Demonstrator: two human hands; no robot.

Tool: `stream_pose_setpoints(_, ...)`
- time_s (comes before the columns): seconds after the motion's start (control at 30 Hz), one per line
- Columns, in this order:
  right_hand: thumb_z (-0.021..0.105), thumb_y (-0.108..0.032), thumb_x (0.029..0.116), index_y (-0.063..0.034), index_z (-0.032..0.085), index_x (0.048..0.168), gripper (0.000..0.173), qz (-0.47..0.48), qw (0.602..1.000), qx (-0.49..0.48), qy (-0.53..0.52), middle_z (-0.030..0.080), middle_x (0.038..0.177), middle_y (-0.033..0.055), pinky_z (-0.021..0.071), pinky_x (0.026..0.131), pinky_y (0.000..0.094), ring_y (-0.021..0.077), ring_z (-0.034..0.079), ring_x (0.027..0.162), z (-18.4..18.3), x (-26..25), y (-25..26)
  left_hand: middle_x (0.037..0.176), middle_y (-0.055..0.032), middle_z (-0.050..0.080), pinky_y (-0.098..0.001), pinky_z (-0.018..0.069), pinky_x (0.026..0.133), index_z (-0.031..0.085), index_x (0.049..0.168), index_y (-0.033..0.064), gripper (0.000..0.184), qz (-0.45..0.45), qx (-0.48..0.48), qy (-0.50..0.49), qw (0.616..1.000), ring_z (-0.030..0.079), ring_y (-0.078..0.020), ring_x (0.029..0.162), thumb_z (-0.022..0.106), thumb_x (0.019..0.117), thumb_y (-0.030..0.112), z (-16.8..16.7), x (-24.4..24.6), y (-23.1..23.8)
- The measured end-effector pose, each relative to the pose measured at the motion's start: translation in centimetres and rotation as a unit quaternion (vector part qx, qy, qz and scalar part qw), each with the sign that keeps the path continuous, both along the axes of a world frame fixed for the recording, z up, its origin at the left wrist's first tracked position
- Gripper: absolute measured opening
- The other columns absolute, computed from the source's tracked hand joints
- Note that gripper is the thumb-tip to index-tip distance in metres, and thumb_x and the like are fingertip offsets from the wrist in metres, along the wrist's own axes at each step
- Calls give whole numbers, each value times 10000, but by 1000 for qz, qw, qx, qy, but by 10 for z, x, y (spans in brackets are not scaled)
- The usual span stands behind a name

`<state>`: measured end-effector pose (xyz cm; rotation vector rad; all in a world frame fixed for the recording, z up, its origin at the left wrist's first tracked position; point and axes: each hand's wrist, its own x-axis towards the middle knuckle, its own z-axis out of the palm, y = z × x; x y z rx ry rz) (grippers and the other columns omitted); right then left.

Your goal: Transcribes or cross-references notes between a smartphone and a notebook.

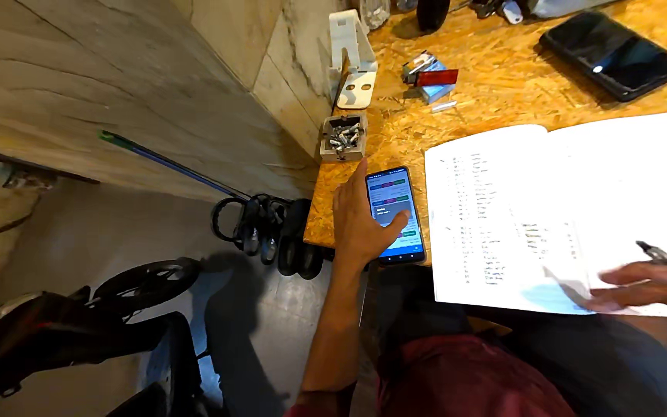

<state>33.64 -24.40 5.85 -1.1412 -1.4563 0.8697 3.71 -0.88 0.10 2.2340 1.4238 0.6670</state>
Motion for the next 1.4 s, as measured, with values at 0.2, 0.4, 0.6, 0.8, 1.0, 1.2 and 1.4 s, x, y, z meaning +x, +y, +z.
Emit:
stream_pose_setpoints(0.2,566,-394,1049,-148,597,1391,422,-47,940,91,-326,620,1445,90,344,1234,484,249,509,1421,-29,-40,12,1559,-28,469,-496,338,1185,261,1621,173,990,-7,-4,-42,999,429,-205,1427,748,822,497,-3,-4,1)
stream_pose_setpoints(0.4,508,-379,1074,-106,672,1296,388,-37,892,103,-438,598,1467,119,312,1247,486,293,495,1431,-63,-58,22,1577,-30,447,-479,370,1170,279,1614,165,935,-20,-20,-83,996,410,-204,1443,750,837,387,-3,-9,2)
stream_pose_setpoints(0.6,478,-181,1072,-52,714,1180,290,-69,947,71,-304,691,1335,118,372,1228,448,257,579,1355,-57,-56,18,1587,-38,432,-490,363,1189,287,1610,157,988,-38,-28,-110,993,382,-204,1470,787,792,395,-5,-12,2)
stream_pose_setpoints(0.8,678,-178,987,-137,728,1058,96,-110,992,57,-15,704,1322,83,465,1168,498,311,618,1305,-49,-54,17,1581,-17,440,-495,338,1197,262,1619,186,1077,-19,-16,-66,998,384,-204,1465,825,743,461,-6,-6,-1)
stream_pose_setpoints(1.0,676,-80,970,-106,673,1101,133,-347,927,139,20,745,1013,-75,616,850,255,60,719,918,-38,-16,1,1586,-41,427,-509,400,1166,262,1621,197,1014,-40,-28,-68,996,413,-223,1450,831,802,388,-3,-9,0)
stream_pose_setpoints(1.2,653,-97,954,107,665,1011,211,-490,838,78,-226,717,940,28,563,812,173,-29,663,870,-56,38,-41,1603,-63,403,-445,393,1186,204,1632,152,992,-73,-44,-133,987,399,-203,1467,742,841,413,-9,-12,6)
stream_pose_setpoints(1.4,739,-226,907,169,541,1312,599,-515,815,35,-262,586,1369,296,515,1045,286,180,628,1239,-78,44,-57,1596,-87,412,-421,399,1179,185,1625,128,1004,-70,-42,-152,985,414,-198,1460,729,850,460,-9,-11,4)
